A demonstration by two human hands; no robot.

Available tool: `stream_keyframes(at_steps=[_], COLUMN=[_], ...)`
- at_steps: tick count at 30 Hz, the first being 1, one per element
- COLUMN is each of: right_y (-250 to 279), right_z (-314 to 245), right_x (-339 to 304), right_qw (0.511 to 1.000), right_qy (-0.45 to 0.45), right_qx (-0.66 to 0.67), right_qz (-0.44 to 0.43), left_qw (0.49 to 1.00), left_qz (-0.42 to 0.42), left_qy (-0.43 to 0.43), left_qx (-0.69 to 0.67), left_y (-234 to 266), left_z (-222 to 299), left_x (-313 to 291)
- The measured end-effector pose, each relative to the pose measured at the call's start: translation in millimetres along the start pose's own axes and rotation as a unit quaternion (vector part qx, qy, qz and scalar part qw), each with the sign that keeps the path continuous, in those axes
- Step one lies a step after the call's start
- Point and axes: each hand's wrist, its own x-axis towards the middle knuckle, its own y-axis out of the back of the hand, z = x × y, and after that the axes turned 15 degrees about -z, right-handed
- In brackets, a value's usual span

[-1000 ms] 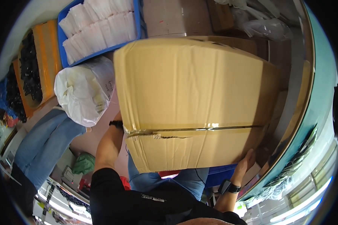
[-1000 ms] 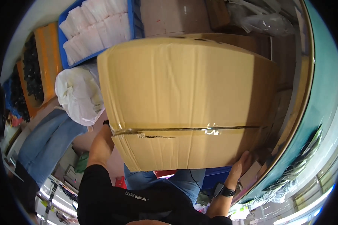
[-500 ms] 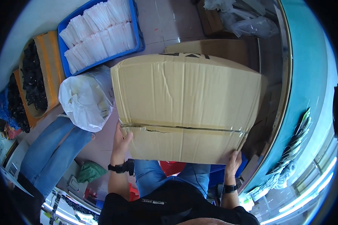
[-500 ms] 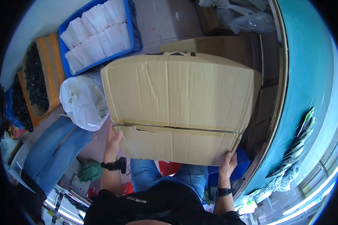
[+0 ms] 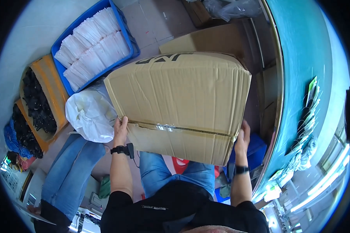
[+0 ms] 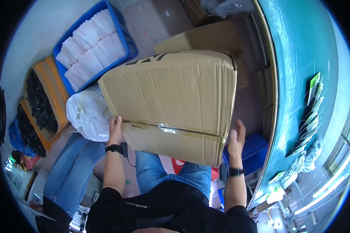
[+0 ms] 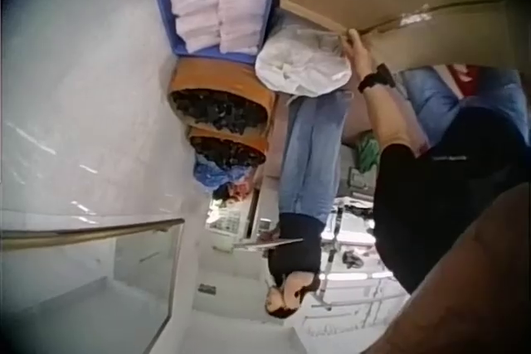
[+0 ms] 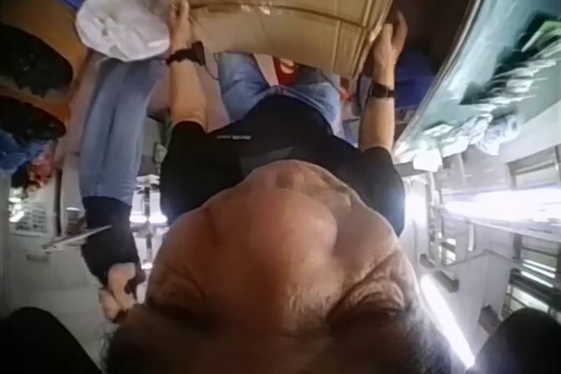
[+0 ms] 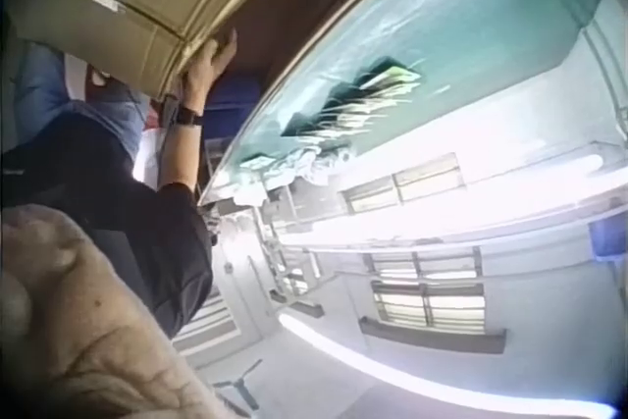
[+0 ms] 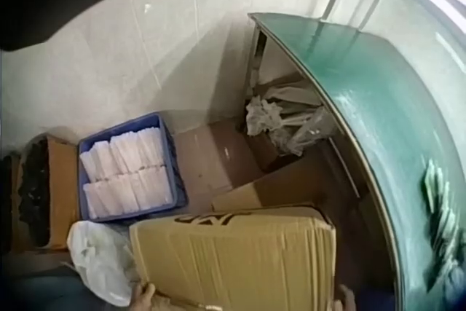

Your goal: The person secures a cable to a cardboard backing with a plastic tie, trims the tie, and places it on a stack before repeating the process with another cable and moving a large box.

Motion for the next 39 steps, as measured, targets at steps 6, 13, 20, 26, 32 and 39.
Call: stream_keyframes(at_steps=[6,13,20,26,32,39], right_y=[18,-14,-13,-52,-43,8], right_z=[62,-61,25,123,114,116], right_x=[85,99,65,6,-87,-122], right_qw=[0.957,0.956,0.894,0.912,0.875,0.968], right_qy=[-0.211,-0.236,-0.233,-0.192,-0.234,-0.012], right_qx=[0.112,0.113,0.349,0.355,0.419,0.243], right_qz=[-0.163,-0.133,-0.159,-0.067,-0.061,0.066], left_qw=[0.999,0.999,0.990,0.990,0.986,0.963], left_qz=[0.043,0.022,-0.013,-0.028,-0.141,-0.234], left_qy=[-0.001,-0.043,-0.020,0.010,-0.083,-0.129], left_qx=[0.021,0.015,-0.140,-0.136,-0.034,-0.034], left_y=[-30,-16,-17,-15,-34,-58], left_z=[7,10,-2,19,64,57], left_x=[-3,-10,12,11,-18,-31])
